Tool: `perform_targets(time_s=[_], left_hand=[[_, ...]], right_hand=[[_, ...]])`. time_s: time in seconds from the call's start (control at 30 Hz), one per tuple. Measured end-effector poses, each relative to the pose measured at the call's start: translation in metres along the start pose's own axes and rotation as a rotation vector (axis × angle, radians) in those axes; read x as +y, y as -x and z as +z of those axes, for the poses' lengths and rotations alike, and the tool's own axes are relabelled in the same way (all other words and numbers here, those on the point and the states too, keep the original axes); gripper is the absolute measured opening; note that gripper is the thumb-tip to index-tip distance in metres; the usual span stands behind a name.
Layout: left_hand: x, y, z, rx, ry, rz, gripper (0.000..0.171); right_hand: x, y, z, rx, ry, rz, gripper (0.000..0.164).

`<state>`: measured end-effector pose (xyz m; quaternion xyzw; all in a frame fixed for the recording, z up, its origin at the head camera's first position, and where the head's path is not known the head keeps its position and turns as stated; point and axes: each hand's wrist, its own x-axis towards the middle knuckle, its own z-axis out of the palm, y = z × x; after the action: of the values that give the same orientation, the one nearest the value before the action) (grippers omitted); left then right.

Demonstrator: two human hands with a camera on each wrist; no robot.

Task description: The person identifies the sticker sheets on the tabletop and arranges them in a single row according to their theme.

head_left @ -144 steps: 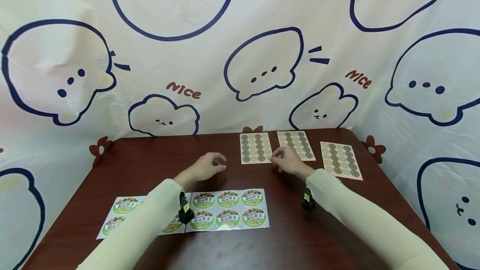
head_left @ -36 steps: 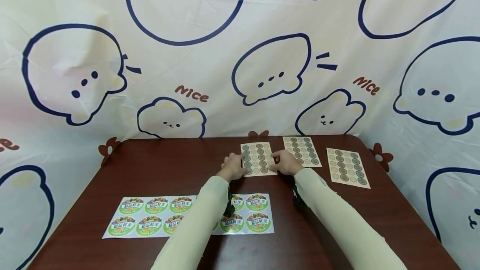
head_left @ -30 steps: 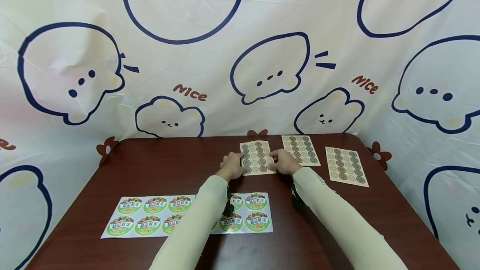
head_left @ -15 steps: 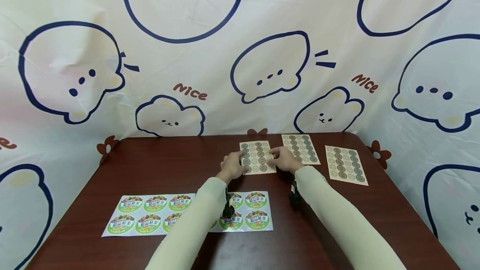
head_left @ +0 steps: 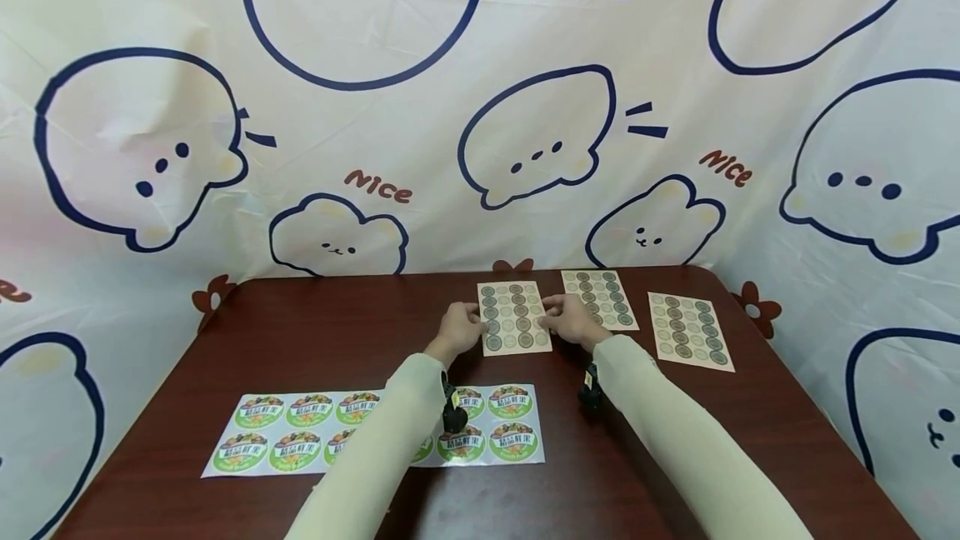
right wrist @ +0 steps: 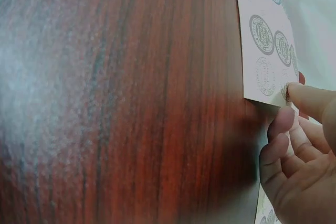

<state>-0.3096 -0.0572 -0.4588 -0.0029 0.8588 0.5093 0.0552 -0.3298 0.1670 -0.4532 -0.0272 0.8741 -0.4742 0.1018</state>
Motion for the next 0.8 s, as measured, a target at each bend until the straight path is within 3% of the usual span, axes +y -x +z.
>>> perform_targets(time_s=[0.3,0.8], left_hand=[[0.0022,0.0026,-0.0014,0.045,0.022,0.04,0.056],[0.0057,0.0078,-0.0065,0.085,-0.01,0.025,0.054]], right_hand=[[-0.006,0.002,-0.0014,0.038,0.039,0.011,0.051],[-0.0098,0.0065,-0.0028,0.054,0.031,-0.023,0.05]])
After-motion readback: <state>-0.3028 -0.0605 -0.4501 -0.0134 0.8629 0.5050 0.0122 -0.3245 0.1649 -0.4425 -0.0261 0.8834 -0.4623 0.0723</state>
